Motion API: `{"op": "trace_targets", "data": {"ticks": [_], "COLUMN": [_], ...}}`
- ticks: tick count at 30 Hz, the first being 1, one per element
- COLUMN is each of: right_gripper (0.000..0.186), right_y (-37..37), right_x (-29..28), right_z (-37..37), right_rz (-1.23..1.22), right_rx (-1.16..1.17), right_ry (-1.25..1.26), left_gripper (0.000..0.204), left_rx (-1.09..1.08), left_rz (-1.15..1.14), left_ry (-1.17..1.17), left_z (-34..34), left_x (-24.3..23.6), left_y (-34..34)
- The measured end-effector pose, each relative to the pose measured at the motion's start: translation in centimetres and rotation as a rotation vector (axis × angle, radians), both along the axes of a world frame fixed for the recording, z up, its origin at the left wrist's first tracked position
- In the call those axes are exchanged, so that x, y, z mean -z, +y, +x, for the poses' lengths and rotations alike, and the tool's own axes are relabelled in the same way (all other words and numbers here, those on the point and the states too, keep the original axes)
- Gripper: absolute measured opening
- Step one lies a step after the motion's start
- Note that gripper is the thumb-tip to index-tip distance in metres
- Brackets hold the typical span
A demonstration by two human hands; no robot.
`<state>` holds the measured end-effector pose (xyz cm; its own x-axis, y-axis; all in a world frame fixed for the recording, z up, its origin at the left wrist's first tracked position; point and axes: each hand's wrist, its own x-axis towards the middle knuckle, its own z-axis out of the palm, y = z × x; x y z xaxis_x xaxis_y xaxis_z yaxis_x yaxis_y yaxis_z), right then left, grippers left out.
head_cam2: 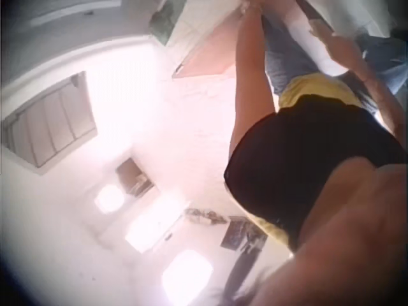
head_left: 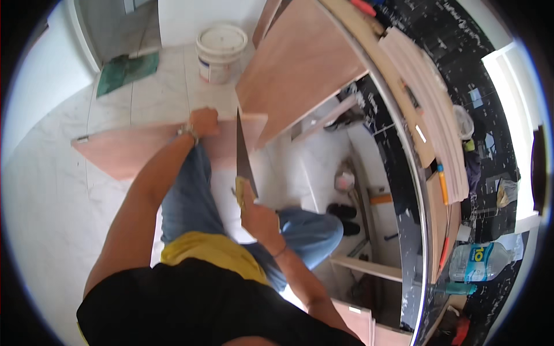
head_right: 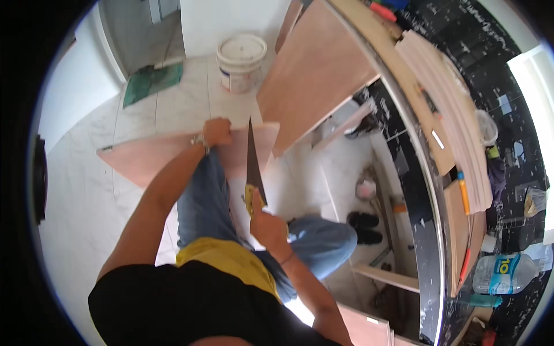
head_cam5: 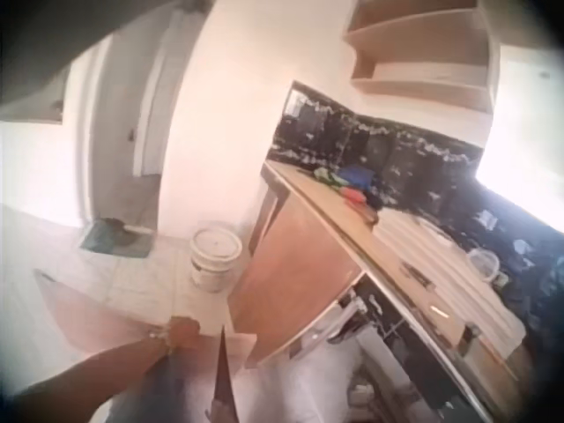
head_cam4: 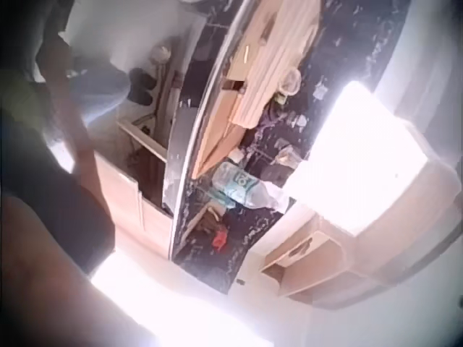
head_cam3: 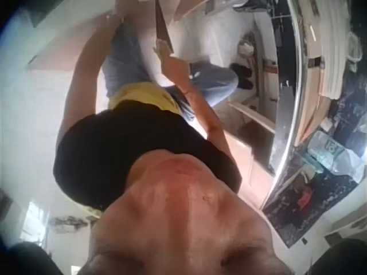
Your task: The person saws a piece of wood using a hand saw while holding the wood steady by hand on a floor-level workspace.
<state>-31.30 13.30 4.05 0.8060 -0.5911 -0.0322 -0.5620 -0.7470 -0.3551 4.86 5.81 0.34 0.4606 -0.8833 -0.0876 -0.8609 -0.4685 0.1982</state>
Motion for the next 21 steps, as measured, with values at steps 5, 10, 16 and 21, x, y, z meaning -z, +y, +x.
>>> {"op": "trace_targets", "data": {"ticks": [5, 10, 16, 21], "right_gripper": [0.086, 0.086, 0.076, 0.034], "right_y": [0.4, 1.1, 2.0, 1.5], "right_x": [0.3, -0.2, 0.3, 1.5], "right_z": [-1.8, -2.1, -2.4, -2.6], "right_rz": [0.004, 0.027, 0.195, 1.131], "right_rx": [0.009, 0.043, 0.167, 0.645], "right_ry": [0.036, 0.072, -0.263, -0.819], "left_gripper": [0.042, 0.047, 0.052, 0.053], "left_rx": [0.038, 0.068, 0.144, 0.284], "left_rz": [0.025, 0.100, 0.129, 0.312], "left_ry": [0.006, 0.052, 0.084, 0.085], "left_z": [-0.9, -2.4, -0.3, 0.1], "left_x": [1.8, -1.3, -0.1, -0.3], "left_y": [-0.8, -0.1, -1.2, -3.0]}}
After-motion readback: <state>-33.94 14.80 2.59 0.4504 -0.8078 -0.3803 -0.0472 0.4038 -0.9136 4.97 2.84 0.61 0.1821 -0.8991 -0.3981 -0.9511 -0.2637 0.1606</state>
